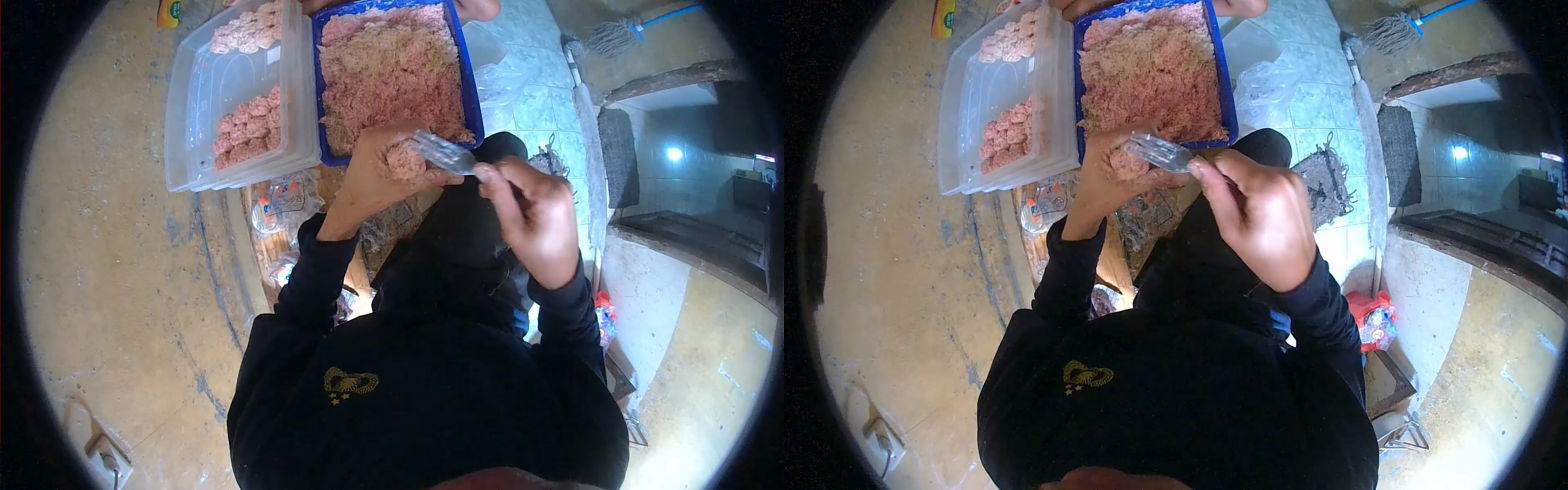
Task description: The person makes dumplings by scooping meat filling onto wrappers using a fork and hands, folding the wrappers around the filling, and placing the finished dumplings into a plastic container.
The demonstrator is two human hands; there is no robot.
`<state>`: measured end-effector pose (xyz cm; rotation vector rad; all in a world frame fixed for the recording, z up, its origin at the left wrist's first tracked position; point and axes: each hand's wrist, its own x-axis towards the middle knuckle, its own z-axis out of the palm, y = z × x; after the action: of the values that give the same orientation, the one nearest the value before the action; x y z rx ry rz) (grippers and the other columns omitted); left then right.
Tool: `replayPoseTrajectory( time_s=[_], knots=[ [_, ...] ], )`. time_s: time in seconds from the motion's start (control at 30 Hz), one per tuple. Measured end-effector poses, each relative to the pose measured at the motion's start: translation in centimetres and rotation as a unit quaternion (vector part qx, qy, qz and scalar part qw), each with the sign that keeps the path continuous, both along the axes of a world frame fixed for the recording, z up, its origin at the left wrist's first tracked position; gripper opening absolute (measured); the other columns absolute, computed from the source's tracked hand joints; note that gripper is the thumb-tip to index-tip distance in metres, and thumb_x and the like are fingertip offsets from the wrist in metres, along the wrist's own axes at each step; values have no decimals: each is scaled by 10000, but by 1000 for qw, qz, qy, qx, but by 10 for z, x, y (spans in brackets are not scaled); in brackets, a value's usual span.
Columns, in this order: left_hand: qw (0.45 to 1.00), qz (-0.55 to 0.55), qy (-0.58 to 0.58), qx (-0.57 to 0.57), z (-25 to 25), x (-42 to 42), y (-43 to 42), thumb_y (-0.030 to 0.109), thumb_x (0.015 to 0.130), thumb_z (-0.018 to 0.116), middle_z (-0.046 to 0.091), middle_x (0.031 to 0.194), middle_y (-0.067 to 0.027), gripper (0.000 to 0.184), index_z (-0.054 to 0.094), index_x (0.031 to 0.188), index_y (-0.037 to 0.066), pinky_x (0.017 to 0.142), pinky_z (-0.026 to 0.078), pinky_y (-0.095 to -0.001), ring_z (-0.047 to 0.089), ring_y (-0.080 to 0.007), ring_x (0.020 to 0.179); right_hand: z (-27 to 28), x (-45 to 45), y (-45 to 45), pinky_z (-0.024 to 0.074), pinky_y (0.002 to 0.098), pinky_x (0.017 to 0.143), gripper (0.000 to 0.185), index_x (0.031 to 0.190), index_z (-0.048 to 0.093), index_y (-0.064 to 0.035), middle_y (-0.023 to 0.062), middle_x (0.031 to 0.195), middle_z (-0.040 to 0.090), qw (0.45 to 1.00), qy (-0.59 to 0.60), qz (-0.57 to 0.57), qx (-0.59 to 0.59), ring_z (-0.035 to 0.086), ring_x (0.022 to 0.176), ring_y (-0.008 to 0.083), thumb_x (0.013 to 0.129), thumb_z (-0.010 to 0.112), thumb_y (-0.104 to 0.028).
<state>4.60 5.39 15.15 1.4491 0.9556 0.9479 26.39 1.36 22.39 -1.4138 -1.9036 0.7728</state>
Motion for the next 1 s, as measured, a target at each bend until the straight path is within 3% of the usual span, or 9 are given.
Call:
replayPoseTrajectory(
  time_s=[0.13,0.27,0.4,0.47,0.6,0.67,0.8,0.87,1.0],
  knots=[
    [996,-10,15,87,-5,-1,6,159,760,924,667,909,-5,405,640,1024,40,799,511,-261,640,-90,890,-8,4,5,404,407,478,187,823,687,-6,202,619,552,1000,-21,16,10,542,493,376,966,710,-124],
    [998,16,-55,-13,6,-2,-4,145,771,917,661,992,-4,366,648,998,44,787,527,-267,650,-93,861,11,7,4,406,411,480,190,832,687,12,210,622,562,997,52,-32,-53,543,474,350,961,716,-125],
    [996,-4,-82,-31,11,3,5,171,757,933,673,955,3,383,662,997,46,776,523,-262,649,-89,858,-5,1,8,437,439,512,170,846,678,9,231,682,594,999,-8,46,20,607,569,409,957,704,-117],
    [993,-44,44,96,0,-5,5,177,750,936,688,918,13,358,685,970,46,766,514,-248,640,-73,853,11,0,2,447,455,526,169,845,677,5,241,697,601,999,0,30,-11,619,603,424,955,702,-121],
    [994,-75,78,-18,2,-2,4,230,712,953,733,892,-42,461,731,1069,41,778,537,-285,687,-111,848,5,-5,10,468,473,548,170,845,676,-3,238,706,621,997,-42,60,-5,647,640,424,952,705,-132],
    [992,59,52,93,-20,1,3,242,679,972,702,843,-22,502,730,1072,45,784,538,-307,668,-114,822,8,-5,9,473,469,555,171,859,681,-4,229,705,634,997,-54,43,28,652,645,419,950,710,-145],
    [996,26,71,43,1,4,0,258,651,989,710,882,-36,598,729,1148,48,855,544,-327,672,-127,878,-6,-10,10,475,473,559,204,823,676,-11,211,697,641,997,-51,45,40,649,639,406,954,715,-162],
    [996,60,20,69,20,8,-1,238,670,980,735,975,-60,587,736,1169,50,889,535,-317,677,-133,939,11,-3,8,474,427,541,183,828,691,-2,192,686,644,998,-50,15,39,657,597,361,955,714,-131],
    [997,40,11,68,20,-7,1,210,697,964,760,1056,-79,503,755,1117,29,896,532,-297,684,-138,958,24,10,-4,469,294,537,144,883,721,28,103,723,702,993,116,-21,-11,633,579,118,991,665,-50]
  ],
)
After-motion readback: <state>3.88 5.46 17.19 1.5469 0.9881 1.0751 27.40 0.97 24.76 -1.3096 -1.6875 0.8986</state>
